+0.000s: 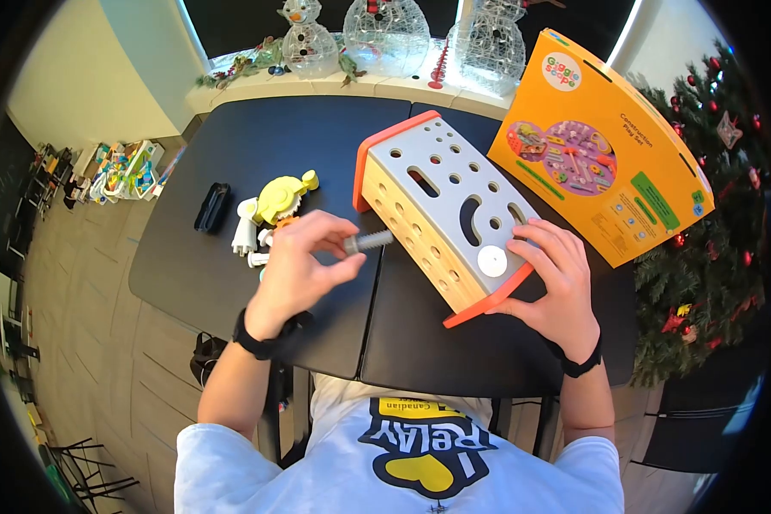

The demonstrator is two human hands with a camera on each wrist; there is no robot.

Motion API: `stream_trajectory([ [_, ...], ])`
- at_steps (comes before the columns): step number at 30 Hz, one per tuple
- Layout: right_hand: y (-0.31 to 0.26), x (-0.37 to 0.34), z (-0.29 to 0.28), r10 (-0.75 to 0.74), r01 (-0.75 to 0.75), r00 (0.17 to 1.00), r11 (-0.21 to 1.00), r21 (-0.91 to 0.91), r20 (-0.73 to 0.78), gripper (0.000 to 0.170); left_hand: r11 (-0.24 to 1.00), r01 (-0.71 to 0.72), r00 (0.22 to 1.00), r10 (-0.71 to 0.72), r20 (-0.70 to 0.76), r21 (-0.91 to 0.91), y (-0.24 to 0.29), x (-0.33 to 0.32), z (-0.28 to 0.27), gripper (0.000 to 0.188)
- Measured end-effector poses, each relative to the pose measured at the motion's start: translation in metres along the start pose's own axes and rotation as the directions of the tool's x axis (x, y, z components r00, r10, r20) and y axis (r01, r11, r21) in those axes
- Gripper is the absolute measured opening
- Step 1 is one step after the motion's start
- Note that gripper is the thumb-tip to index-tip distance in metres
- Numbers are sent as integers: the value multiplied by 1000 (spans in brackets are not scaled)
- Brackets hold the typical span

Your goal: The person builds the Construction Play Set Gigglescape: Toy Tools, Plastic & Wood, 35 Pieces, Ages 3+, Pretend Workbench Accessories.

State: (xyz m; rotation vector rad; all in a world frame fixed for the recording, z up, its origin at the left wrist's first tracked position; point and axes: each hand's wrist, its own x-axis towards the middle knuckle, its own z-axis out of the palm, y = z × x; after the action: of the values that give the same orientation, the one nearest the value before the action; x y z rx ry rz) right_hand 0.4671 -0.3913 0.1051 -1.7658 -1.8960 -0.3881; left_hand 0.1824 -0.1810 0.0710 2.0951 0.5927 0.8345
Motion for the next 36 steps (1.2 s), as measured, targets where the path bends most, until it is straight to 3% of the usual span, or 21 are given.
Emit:
stream_trajectory([
  [14,-22,-1,6,33,-34,999,998,-50,-24,72,997,-68,996,67,-51,-22,20,-4,42,33],
  [20,-25,-2,6,26,-26,1000,999,-30,-5,71,990,17,997,-28,-78,-138,21,0,60,26],
  [23,-25,-5,6,26,-25,999,999,-22,21,71,993,-107,992,102,-78,-51,18,6,68,24],
  [29,-27,-9,4,43,-45,996,999,21,81,75,996,-92,995,92,-25,3,23,8,61,20],
  [32,-26,-10,4,56,-59,992,998,28,112,79,985,-165,986,165,2,57,21,14,45,16],
  [36,-27,-16,6,121,-125,983,992,22,135,93,982,84,991,-66,-114,168,1,37,18,22],
])
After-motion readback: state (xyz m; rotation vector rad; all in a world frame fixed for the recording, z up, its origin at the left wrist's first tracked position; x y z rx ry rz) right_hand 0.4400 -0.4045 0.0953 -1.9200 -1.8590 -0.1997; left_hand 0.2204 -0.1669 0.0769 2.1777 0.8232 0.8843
